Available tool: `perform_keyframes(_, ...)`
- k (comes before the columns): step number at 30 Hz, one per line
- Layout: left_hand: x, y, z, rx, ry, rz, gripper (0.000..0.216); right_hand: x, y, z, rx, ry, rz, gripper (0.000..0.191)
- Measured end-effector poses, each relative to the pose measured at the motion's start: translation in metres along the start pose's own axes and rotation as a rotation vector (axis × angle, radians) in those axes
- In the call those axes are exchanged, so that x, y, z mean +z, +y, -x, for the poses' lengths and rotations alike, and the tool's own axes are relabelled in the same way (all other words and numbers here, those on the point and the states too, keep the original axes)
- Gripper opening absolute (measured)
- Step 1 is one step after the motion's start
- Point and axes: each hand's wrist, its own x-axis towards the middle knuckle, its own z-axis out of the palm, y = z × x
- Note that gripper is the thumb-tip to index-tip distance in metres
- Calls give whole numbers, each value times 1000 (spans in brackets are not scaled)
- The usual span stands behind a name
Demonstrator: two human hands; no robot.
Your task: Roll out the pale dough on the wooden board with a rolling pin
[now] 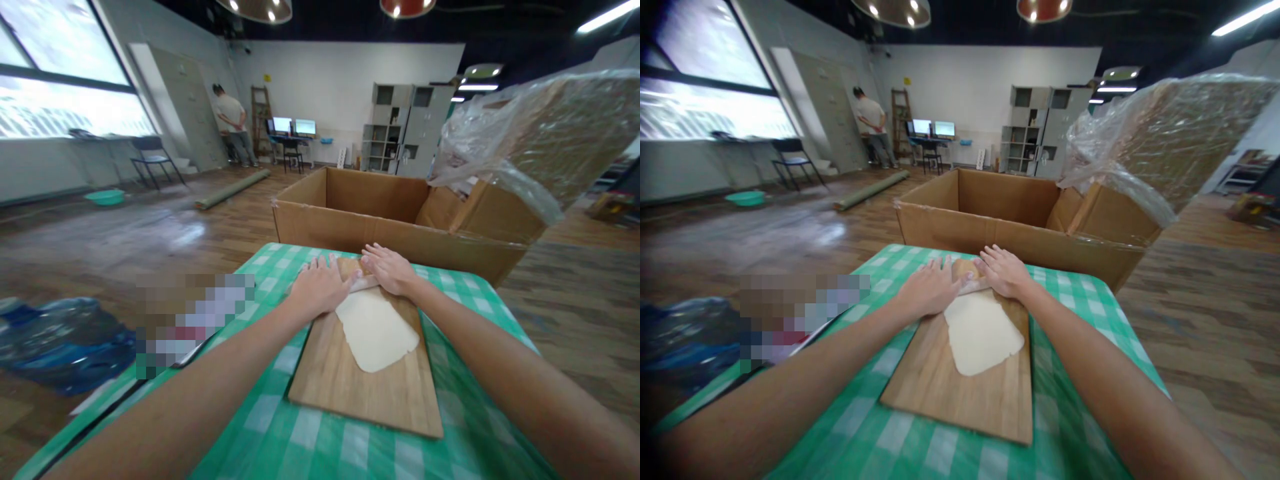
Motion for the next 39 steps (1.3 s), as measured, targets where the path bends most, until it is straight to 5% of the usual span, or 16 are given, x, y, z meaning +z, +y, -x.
perform_keyframes(8, -7, 30, 43, -8, 75, 60, 97, -19, -31, 66, 77, 34, -23, 85)
perform_keyframes(23, -39, 79, 155, 108, 127, 121, 90, -64, -93, 187, 83, -13, 3, 78)
perform_keyframes(33, -51, 69, 178, 34, 123, 113, 72, -90, -109, 214, 75, -27, -19, 75)
perform_keyframes(39, -37, 59, 156, 3, 124, 52, 81, -87, -99, 201, 61, -54, -65, 78)
